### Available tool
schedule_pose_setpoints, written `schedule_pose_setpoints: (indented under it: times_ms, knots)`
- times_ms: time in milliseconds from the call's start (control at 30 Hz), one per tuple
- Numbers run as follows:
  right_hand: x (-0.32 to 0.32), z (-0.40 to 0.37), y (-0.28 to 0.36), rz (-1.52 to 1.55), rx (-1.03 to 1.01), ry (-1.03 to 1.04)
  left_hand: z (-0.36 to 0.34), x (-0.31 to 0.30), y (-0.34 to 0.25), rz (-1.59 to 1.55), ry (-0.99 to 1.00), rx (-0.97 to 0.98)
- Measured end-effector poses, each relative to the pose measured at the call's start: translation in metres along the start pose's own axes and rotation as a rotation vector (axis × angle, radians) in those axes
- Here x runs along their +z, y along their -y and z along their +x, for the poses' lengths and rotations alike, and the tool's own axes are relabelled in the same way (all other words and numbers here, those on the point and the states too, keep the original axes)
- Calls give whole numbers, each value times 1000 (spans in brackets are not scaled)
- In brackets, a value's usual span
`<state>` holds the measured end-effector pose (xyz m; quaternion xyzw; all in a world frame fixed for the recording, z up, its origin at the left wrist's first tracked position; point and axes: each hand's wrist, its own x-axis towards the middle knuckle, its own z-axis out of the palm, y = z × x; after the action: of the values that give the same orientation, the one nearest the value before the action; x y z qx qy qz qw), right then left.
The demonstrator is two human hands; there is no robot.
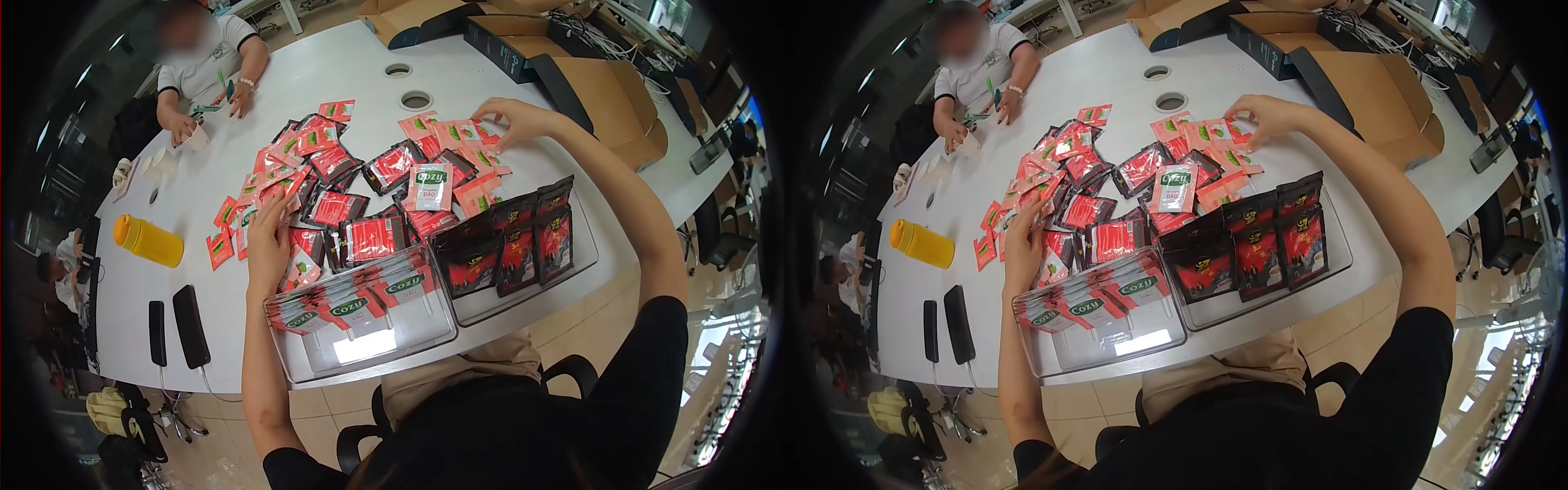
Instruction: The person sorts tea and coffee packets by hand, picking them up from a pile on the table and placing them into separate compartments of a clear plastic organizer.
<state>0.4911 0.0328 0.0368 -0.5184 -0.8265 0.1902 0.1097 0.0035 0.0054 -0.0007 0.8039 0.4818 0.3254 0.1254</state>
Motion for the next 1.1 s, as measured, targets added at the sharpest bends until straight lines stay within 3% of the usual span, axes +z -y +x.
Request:
schedule_pose_setpoints:
  times_ms: [233,267,367,400,500,633,767,800,1100]
  knots:
    - [-8,25,14,48,170,195,2,-4,-5,-113,-133,17]
    - [-9,23,16,55,178,191,2,1,2,-164,-251,55]
    - [-11,17,10,73,228,214,2,-9,-14,-238,-306,-168]
    - [-14,15,9,75,251,228,5,-6,-9,-250,-419,-86]
    - [-20,2,7,208,251,198,2,-10,2,-476,-356,-417]
    - [-29,-9,8,218,225,142,5,-7,-6,-842,-363,-373]
    - [-33,-15,21,371,259,93,4,-14,-20,-684,-219,-489]
    - [-35,-16,27,382,277,72,6,-9,-14,-800,-231,-289]
    - [-33,-16,37,348,225,22,2,-9,-9,-762,-175,-411]
